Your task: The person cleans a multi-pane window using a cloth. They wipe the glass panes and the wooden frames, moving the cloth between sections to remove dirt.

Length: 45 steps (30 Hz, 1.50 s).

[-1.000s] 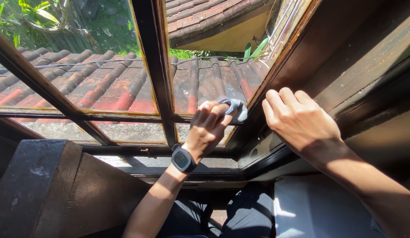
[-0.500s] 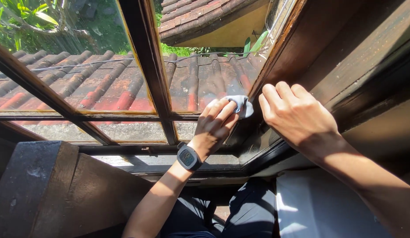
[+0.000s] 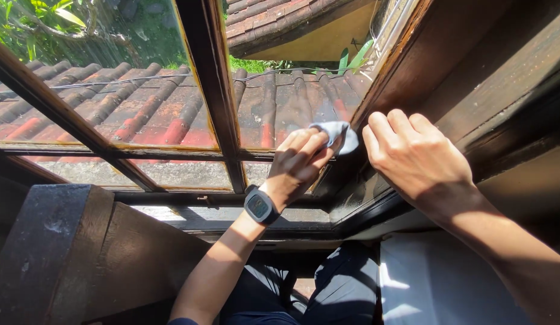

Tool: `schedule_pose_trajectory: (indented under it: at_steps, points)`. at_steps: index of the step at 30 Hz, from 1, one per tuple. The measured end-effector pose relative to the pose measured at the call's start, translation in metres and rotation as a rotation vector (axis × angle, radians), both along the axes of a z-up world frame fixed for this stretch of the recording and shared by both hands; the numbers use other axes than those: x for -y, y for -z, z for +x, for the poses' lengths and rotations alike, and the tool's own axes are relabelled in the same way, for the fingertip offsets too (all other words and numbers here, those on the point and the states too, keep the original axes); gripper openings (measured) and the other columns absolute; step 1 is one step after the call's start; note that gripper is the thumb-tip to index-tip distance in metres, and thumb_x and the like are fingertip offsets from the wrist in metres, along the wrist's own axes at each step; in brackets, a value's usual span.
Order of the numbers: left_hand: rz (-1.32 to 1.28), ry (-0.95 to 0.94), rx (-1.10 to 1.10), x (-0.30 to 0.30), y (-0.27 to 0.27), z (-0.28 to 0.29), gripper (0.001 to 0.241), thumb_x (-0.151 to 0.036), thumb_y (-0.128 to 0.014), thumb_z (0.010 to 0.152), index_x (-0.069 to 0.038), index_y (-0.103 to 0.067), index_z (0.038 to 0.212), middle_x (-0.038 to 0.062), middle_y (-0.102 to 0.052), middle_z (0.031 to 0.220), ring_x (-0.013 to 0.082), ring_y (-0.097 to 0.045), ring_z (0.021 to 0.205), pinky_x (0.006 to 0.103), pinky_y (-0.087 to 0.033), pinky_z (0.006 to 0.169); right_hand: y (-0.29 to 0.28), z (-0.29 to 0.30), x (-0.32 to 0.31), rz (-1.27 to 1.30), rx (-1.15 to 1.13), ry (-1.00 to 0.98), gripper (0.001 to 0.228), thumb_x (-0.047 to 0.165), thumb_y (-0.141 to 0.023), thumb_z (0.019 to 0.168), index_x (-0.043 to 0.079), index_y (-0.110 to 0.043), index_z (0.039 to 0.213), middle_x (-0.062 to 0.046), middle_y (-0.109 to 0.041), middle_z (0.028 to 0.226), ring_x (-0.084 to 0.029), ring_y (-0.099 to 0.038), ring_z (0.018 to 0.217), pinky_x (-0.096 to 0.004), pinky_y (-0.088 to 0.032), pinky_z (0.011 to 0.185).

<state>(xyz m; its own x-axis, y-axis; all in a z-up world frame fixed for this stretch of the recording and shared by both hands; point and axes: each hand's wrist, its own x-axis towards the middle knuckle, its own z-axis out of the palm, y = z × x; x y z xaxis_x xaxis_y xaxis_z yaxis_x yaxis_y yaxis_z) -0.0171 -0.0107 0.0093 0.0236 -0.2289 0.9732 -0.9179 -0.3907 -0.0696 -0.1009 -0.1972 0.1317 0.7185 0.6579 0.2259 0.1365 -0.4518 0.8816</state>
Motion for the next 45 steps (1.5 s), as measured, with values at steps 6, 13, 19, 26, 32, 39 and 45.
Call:
schedule_pose_trajectory:
  at_steps: [6, 13, 19, 26, 32, 39, 45]
  points:
    - [0.232, -0.194, -0.172, -0.054, 0.018, -0.009, 0.011, 0.0, -0.073, 0.096, -0.005, -0.069, 0.105, 0.012, -0.062, 0.106, 0.0298, -0.059, 0.092, 0.0467, -0.054, 0.086, 0.0, 0.0, 0.0, -0.031, 0.01, -0.005, 0.031, 0.007, -0.058, 0.1, 0.025, -0.05, 0.076, 0.002, -0.048, 0.081, -0.017, -0.048, 0.073, -0.029, -0.036, 0.067]
    - [-0.403, -0.398, -0.056, -0.038, -0.041, 0.009, 0.031, 0.015, -0.064, 0.098, -0.008, -0.074, 0.116, 0.015, -0.058, 0.105, 0.035, -0.06, 0.093, 0.0467, -0.06, 0.08, -0.001, 0.001, -0.002, -0.036, 0.012, 0.02, 0.03, 0.008, -0.056, 0.1, 0.026, -0.049, 0.077, 0.002, -0.048, 0.081, -0.016, -0.048, 0.073, -0.029, -0.037, 0.068]
    - [-0.21, -0.263, -0.112, -0.036, -0.004, 0.0, 0.029, 0.012, -0.066, 0.098, -0.008, -0.073, 0.117, 0.016, -0.063, 0.112, 0.0344, -0.061, 0.091, 0.0459, -0.064, 0.081, -0.001, 0.001, -0.002, -0.035, 0.017, 0.029, 0.029, 0.009, -0.057, 0.1, 0.026, -0.049, 0.078, 0.003, -0.049, 0.082, -0.016, -0.049, 0.074, -0.029, -0.038, 0.069]
    - [-0.205, -0.399, -0.09, -0.074, -0.001, -0.006, 0.018, 0.005, -0.063, 0.102, -0.002, -0.076, 0.11, 0.016, -0.06, 0.1, 0.036, -0.063, 0.086, 0.0446, -0.06, 0.072, 0.0, 0.001, -0.002, -0.035, 0.021, 0.03, 0.03, 0.008, -0.058, 0.1, 0.026, -0.049, 0.077, 0.003, -0.049, 0.083, -0.015, -0.049, 0.074, -0.029, -0.038, 0.069]
    - [-0.395, -0.327, 0.057, -0.031, -0.158, 0.02, 0.021, 0.0, -0.05, 0.105, 0.005, -0.062, 0.089, 0.024, -0.057, 0.107, 0.0478, -0.06, 0.095, 0.0566, -0.056, 0.081, 0.0, 0.001, -0.003, -0.031, 0.015, 0.03, 0.03, 0.007, -0.058, 0.099, 0.026, -0.049, 0.077, 0.002, -0.049, 0.082, -0.016, -0.049, 0.073, -0.029, -0.038, 0.069]
    - [-0.202, -0.172, 0.034, -0.013, -0.099, 0.018, 0.032, -0.006, -0.041, 0.112, -0.002, -0.073, 0.112, 0.018, -0.054, 0.128, 0.0427, -0.063, 0.108, 0.054, -0.063, 0.1, -0.001, 0.003, -0.004, 0.004, 0.064, -0.001, 0.038, 0.021, -0.057, 0.113, 0.027, -0.058, 0.075, 0.003, -0.05, 0.081, -0.017, -0.05, 0.074, -0.031, -0.038, 0.068]
    - [-0.097, -0.206, -0.117, -0.016, 0.006, 0.006, 0.025, 0.012, -0.062, 0.096, -0.003, -0.075, 0.11, 0.017, -0.059, 0.116, 0.034, -0.059, 0.103, 0.0504, -0.062, 0.091, 0.005, 0.002, 0.003, -0.021, 0.032, 0.02, 0.03, 0.005, -0.057, 0.097, 0.023, -0.05, 0.075, 0.001, -0.049, 0.079, -0.017, -0.048, 0.072, -0.03, -0.037, 0.065]
